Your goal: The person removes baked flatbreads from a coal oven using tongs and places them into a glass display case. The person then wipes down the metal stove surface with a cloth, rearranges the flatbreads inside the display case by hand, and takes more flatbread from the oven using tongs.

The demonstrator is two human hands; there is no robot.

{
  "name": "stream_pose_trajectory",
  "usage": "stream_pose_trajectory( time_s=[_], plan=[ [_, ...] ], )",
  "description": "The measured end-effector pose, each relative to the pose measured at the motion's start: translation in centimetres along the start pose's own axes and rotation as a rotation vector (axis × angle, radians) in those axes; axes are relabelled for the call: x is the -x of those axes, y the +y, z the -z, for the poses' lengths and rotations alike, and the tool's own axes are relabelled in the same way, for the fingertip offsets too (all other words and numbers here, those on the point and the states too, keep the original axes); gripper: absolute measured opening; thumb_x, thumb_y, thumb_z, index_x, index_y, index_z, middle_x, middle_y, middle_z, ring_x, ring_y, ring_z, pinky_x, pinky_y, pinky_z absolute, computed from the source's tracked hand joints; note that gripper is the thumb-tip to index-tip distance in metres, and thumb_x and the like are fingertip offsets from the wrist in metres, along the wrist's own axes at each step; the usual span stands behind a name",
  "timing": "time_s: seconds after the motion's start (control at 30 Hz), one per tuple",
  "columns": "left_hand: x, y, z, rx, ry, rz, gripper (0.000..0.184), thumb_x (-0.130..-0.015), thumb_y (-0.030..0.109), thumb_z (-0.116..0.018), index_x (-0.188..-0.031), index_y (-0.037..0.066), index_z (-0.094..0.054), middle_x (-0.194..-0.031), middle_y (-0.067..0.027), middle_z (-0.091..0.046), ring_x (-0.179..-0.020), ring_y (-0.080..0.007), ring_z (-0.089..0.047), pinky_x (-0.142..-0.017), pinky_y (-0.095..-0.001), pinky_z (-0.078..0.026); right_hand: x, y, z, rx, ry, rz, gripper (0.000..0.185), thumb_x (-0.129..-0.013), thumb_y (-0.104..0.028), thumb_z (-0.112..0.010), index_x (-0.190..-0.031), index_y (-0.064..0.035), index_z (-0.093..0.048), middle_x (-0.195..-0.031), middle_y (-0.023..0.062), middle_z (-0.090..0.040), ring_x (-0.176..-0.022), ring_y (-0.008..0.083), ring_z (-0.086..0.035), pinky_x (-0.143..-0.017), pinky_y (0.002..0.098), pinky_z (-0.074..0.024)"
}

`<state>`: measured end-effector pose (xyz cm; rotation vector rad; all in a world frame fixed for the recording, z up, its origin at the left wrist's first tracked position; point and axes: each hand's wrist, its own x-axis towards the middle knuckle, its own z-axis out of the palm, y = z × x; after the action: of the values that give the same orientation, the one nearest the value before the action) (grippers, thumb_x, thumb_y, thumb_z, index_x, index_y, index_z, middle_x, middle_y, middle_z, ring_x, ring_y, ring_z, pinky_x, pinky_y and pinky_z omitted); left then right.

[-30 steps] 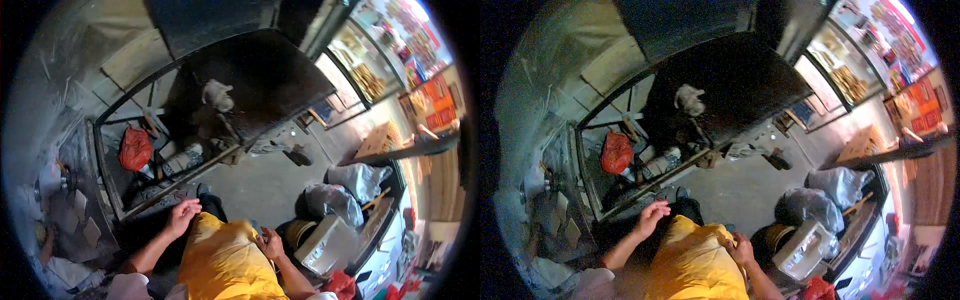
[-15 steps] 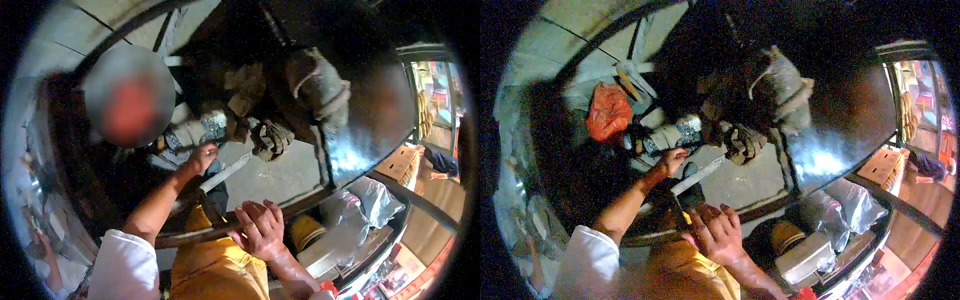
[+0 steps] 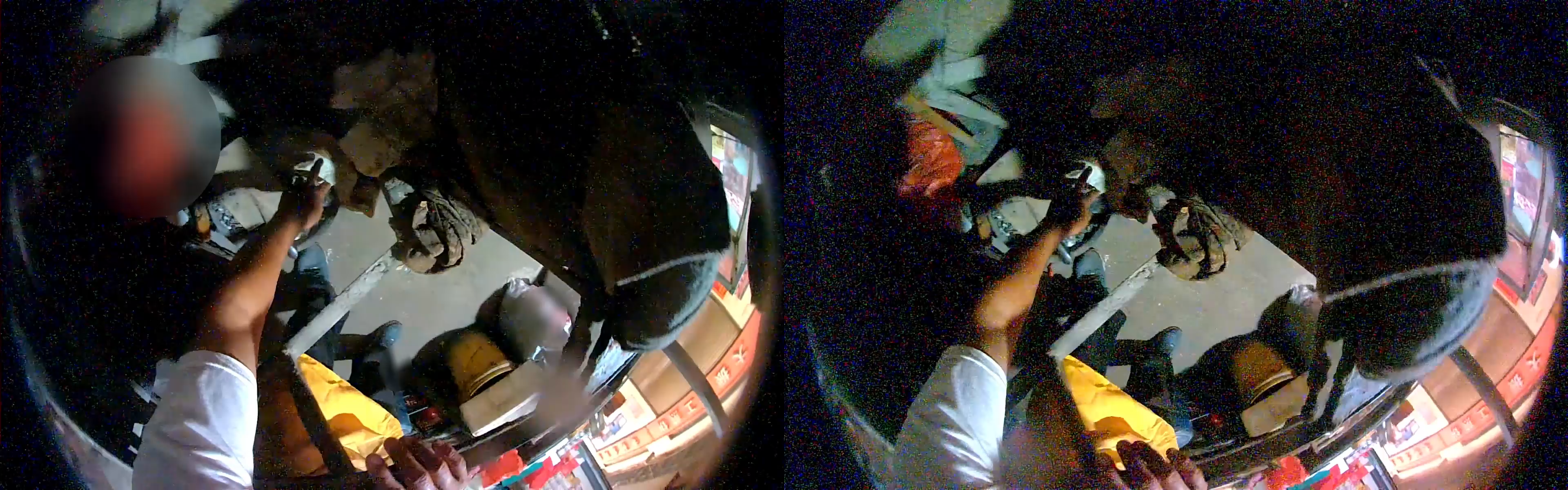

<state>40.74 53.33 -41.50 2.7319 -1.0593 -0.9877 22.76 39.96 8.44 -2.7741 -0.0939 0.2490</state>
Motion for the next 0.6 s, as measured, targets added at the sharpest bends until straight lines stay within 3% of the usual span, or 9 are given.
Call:
stream_pose_trajectory(
  time_s=[0.03, 0.13, 0.2, 0.23, 0.3, 0.4, 0.5, 0.57, 0.6],
  plan=[
    [-0.9, -0.3, -1.4, -0.026, 0.022, -0.039, 0.064, -0.087, 0.017, -0.054, -0.15, 0.015, -0.042, -0.152, -0.0218, -0.039, -0.13, -0.0363, -0.049, -0.107, -0.0417, -0.04, 0.1, 0.1, -0.1, -0.014, 0.009, 0.005, 0.059, -0.092, -0.065, -0.05, -0.107, -0.012, -0.07, -0.102, 0.01, -0.072, -0.092, 0.0261, -0.07, -0.088, 0.0454, -0.0488],
    [-3.0, -1.8, -4.6, -0.266, 0.04, -0.148, 0.029, -0.093, 0.024, -0.051, -0.111, 0.004, -0.062, -0.125, -0.0204, -0.058, -0.111, -0.0339, -0.058, -0.095, -0.0441, -0.046, -0.2, 0.1, 0.2, 0.007, -0.06, -0.02, 0.059, -0.091, -0.066, -0.051, -0.107, -0.013, -0.071, -0.104, 0.0095, -0.072, -0.094, 0.0244, -0.07, -0.088, 0.0424, -0.0478],
    [-3.5, -2.2, -5.2, -0.02, 0.061, -0.055, 0.027, -0.093, 0.024, -0.051, -0.105, 0.003, -0.062, -0.115, -0.0203, -0.062, -0.106, -0.0343, -0.06, -0.093, -0.0457, -0.047, -0.3, 0.0, 0.3, 0.015, -0.068, -0.019, 0.059, -0.092, -0.066, -0.05, -0.109, -0.0133, -0.071, -0.105, 0.0092, -0.072, -0.095, 0.0239, -0.07, -0.089, 0.0418, -0.0472],
    [-4.2, -2.2, -5.1, 0.02, -0.078, -0.109, 0.028, -0.092, 0.024, -0.052, -0.105, 0.001, -0.061, -0.11, -0.0207, -0.062, -0.103, -0.0357, -0.06, -0.091, -0.0472, -0.047, -0.2, -0.2, 0.4, 0.007, -0.077, -0.034, 0.059, -0.092, -0.065, -0.049, -0.11, -0.0133, -0.071, -0.106, 0.0091, -0.072, -0.096, 0.0234, -0.069, -0.091, 0.0414, -0.0464],
    [-2.2, -1.6, -2.2, -0.02, 0.01, -0.167, 0.024, -0.081, 0.016, -0.06, -0.098, 0.003, -0.069, -0.11, -0.0165, -0.065, -0.098, -0.0316, -0.063, -0.084, -0.0464, -0.051, -0.2, -0.4, 0.7, -0.005, -0.07, -0.04, 0.058, -0.093, -0.064, -0.049, -0.111, -0.0133, -0.071, -0.108, 0.0091, -0.072, -0.097, 0.0229, -0.069, -0.093, 0.0409, -0.0455],
    [-0.7, -0.8, 0.7, 0.204, 0.061, -0.155, 0.029, -0.089, 0.019, -0.051, -0.111, 0.002, -0.059, -0.114, -0.022, -0.062, -0.109, -0.0401, -0.058, -0.096, -0.0494, -0.047, -0.1, -0.7, 0.7, 0.007, -0.06, -0.076, 0.058, -0.095, -0.062, -0.046, -0.111, -0.0123, -0.072, -0.108, 0.0099, -0.071, -0.098, 0.0234, -0.069, -0.092, 0.0411, -0.0455],
    [0.1, 0.7, 4.3, 0.075, -0.031, -0.155, 0.03, -0.082, 0.018, -0.064, -0.111, 0.013, -0.069, -0.148, -0.0112, -0.044, -0.127, -0.0375, -0.047, -0.103, -0.0529, -0.043, -0.2, -0.9, 0.0, 0.027, -0.024, -0.093, 0.058, -0.095, -0.062, -0.047, -0.112, -0.0118, -0.072, -0.108, 0.0095, -0.071, -0.098, 0.0241, -0.068, -0.091, 0.042, -0.0462],
    [-1.2, 0.9, 1.5, -0.156, 0.141, -0.204, 0.035, -0.097, 0.027, -0.048, -0.125, 0.016, -0.066, -0.145, -0.0175, -0.05, -0.141, -0.0327, -0.038, -0.113, -0.0449, -0.034, -0.7, -0.6, 0.8, 0.02, -0.042, -0.126, 0.059, -0.094, -0.062, -0.049, -0.112, -0.0108, -0.072, -0.108, 0.0096, -0.071, -0.097, 0.0247, -0.068, -0.09, 0.0423, -0.0465],
    [-2.2, 1.3, -1.5, 0.096, 0.105, -0.137, 0.034, -0.097, 0.026, -0.049, -0.121, 0.012, -0.068, -0.148, -0.0178, -0.046, -0.144, -0.0325, -0.032, -0.115, -0.0455, -0.031, -0.7, -0.1, 1.1, 0.023, -0.053, -0.129, 0.059, -0.094, -0.062, -0.049, -0.112, -0.0108, -0.072, -0.108, 0.0096, -0.071, -0.097, 0.0248, -0.068, -0.09, 0.0424, -0.0465]
  ],
)
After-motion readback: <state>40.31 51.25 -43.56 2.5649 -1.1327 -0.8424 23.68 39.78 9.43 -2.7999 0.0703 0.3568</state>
